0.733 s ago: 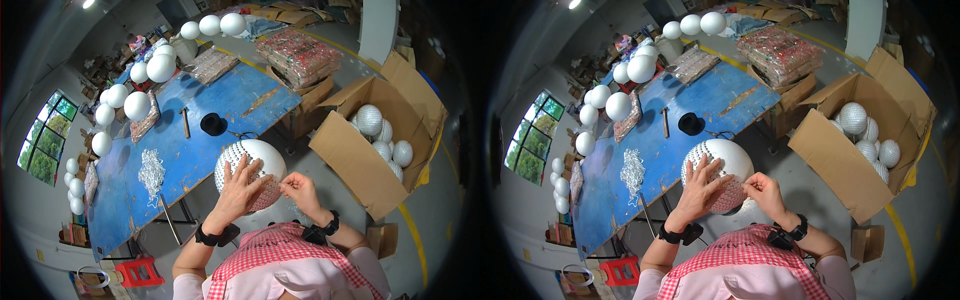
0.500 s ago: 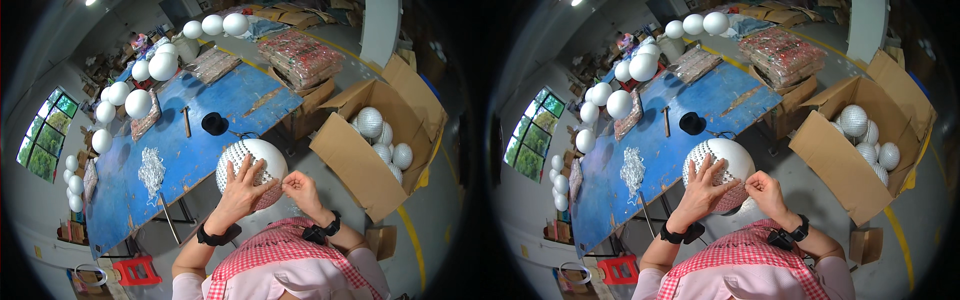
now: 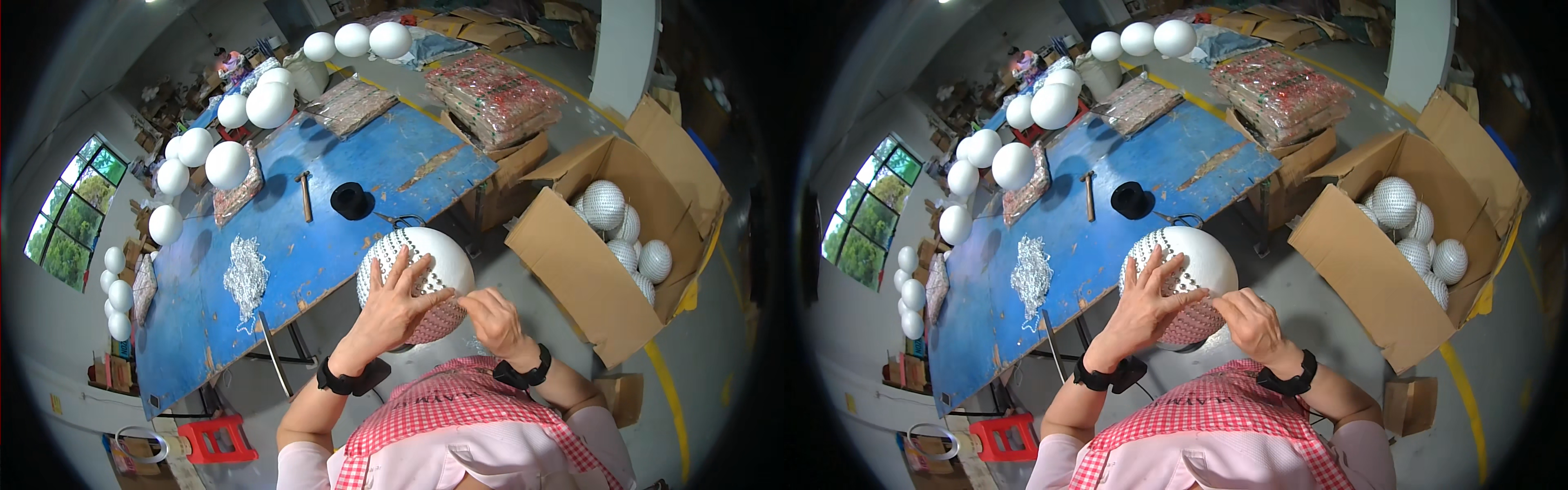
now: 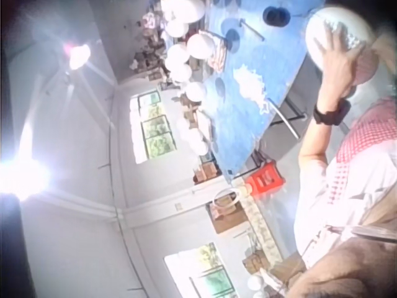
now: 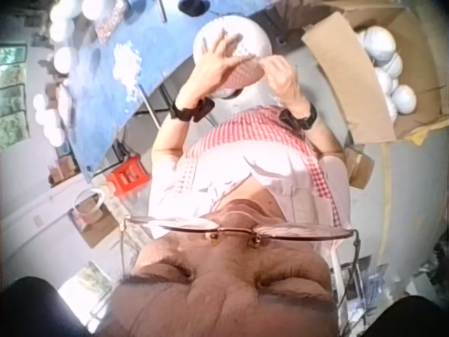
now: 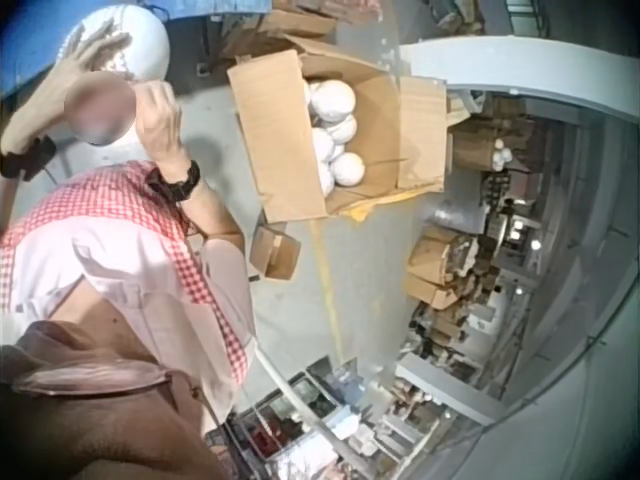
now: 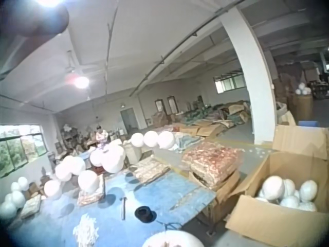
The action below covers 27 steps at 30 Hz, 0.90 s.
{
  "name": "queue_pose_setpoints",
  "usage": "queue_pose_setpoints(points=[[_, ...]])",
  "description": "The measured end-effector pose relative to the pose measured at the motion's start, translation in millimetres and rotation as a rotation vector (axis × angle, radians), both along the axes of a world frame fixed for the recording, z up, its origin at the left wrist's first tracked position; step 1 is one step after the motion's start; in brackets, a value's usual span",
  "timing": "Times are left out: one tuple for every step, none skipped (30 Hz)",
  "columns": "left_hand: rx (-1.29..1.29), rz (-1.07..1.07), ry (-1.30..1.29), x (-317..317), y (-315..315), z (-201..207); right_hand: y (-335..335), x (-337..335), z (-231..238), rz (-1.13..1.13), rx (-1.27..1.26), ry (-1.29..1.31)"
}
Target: The person wraps a strand of beads around a foam ball, pressing them into the surface, and then cuts the strand with shears. After setting the ball down, they pull a new length of beads from a hanging strand to repeat the process.
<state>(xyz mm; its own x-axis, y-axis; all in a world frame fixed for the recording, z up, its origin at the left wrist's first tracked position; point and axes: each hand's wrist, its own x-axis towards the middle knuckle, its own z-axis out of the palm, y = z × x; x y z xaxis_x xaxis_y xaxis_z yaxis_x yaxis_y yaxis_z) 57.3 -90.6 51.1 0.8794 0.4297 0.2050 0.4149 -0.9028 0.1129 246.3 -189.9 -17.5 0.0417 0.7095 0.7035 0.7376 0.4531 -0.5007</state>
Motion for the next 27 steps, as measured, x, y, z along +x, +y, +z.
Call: queue_pose_setpoints(points=[[-0.012, -0.002, -0.002, -0.3, 1.3, 0.7, -0.3, 0.0, -4.9, -0.019, 0.048, -0.094], [-0.012, 0.000, -0.004, -0.3, 2.7, 1.9, -0.1, 0.1, -8.4, -0.039, 0.096, -0.189], [-0.043, -0.007, -0.007, -0.3, 4.1, 3.3, 0.6, 0.0, -9.6, -0.037, 0.096, -0.190], [-0.073, -0.014, -0.010, -0.7, 5.1, 4.3, 1.2, -0.3, -10.5, -0.035, 0.113, -0.192], [-0.073, -0.012, -0.011, -1.4, 6.4, 4.0, 1.9, -0.8, -11.2, -0.033, 0.130, -0.194], [-0.075, -0.018, -0.014, -1.5, 8.6, 2.3, 2.8, -1.1, -12.3, -0.035, 0.130, -0.196], [-0.078, -0.025, -0.017, -1.7, 10.6, 0.7, 3.6, -1.7, -13.3, -0.032, 0.130, -0.171], [-0.078, -0.027, -0.018, -1.9, 12.3, -0.6, 4.3, -2.3, -14.5, -0.030, 0.130, -0.147], [-0.088, -0.031, -0.028, -2.3, 13.7, -1.1, 4.7, -3.1, -15.6, -0.033, 0.130, -0.147], [-0.099, -0.036, -0.038, -2.5, 14.8, -1.3, 4.9, -4.0, -16.8, -0.035, 0.133, -0.136], [-0.100, -0.041, -0.038, -2.6, 15.5, -1.2, 4.8, -4.4, -17.3, -0.037, 0.135, -0.124], [-0.109, -0.042, -0.041, -3.1, 15.9, -1.2, 4.7, -4.6, -17.0, -0.041, 0.134, -0.124], [-0.118, -0.044, -0.045, -3.6, 16.5, -1.3, 4.7, -4.6, -16.3, -0.032, 0.140, -0.122], [-0.119, -0.049, -0.044, -4.2, 17.3, -1.7, 4.4, -4.8, -16.0, -0.023, 0.145, -0.120], [-0.123, -0.051, -0.044, -4.6, 18.9, -2.3, 4.1, -4.6, -16.1, -0.027, 0.144, -0.121], [-0.126, -0.053, -0.044, -5.1, 20.2, -2.7, 3.5, -4.1, -16.5, -0.023, 0.162, -0.112], [-0.127, -0.058, -0.044, -5.8, 21.1, -2.3, 2.7, -3.7, -17.0, -0.020, 0.179, -0.104], [-0.136, -0.055, -0.045, -5.5, 21.7, -1.6, 0.7, -3.3, -19.4, -0.027, 0.178, -0.106], [-0.146, -0.052, -0.046, -5.2, 22.1, -0.9, -1.8, -3.7, -23.3, -0.062, 0.168, -0.095], [-0.147, -0.060, -0.047, -5.1, 22.4, -0.3, -3.4, -3.8, -25.3, -0.097, 0.157, -0.084], [-0.146, -0.053, -0.046, -5.7, 22.0, 0.8, -4.1, -4.5, -24.4, -0.104, 0.156, -0.084], [-0.144, -0.047, -0.045, -6.2, 21.8, 1.2, -4.6, -5.6, -22.4, -0.137, 0.128, -0.028], [-0.145, -0.055, -0.045, -6.6, 21.6, 1.0, -4.9, -7.0, -19.8, -0.171, 0.100, 0.029], [-0.139, -0.053, -0.043, -7.4, 21.5, 0.0, -4.1, -11.2, -16.2, -0.180, 0.099, 0.029], [-0.134, -0.051, -0.041, -8.0, 21.4, -1.0, -1.9, -16.9, -11.1, -0.170, 0.062, 0.174], [-0.135, -0.060, -0.041, -8.3, 21.5, -1.9, 0.0, -20.6, -7.9, -0.161, 0.027, 0.319], [-0.135, -0.059, -0.053, -8.6, 21.3, -2.3, 0.7, -22.2, -6.3, -0.171, 0.028, 0.317]])
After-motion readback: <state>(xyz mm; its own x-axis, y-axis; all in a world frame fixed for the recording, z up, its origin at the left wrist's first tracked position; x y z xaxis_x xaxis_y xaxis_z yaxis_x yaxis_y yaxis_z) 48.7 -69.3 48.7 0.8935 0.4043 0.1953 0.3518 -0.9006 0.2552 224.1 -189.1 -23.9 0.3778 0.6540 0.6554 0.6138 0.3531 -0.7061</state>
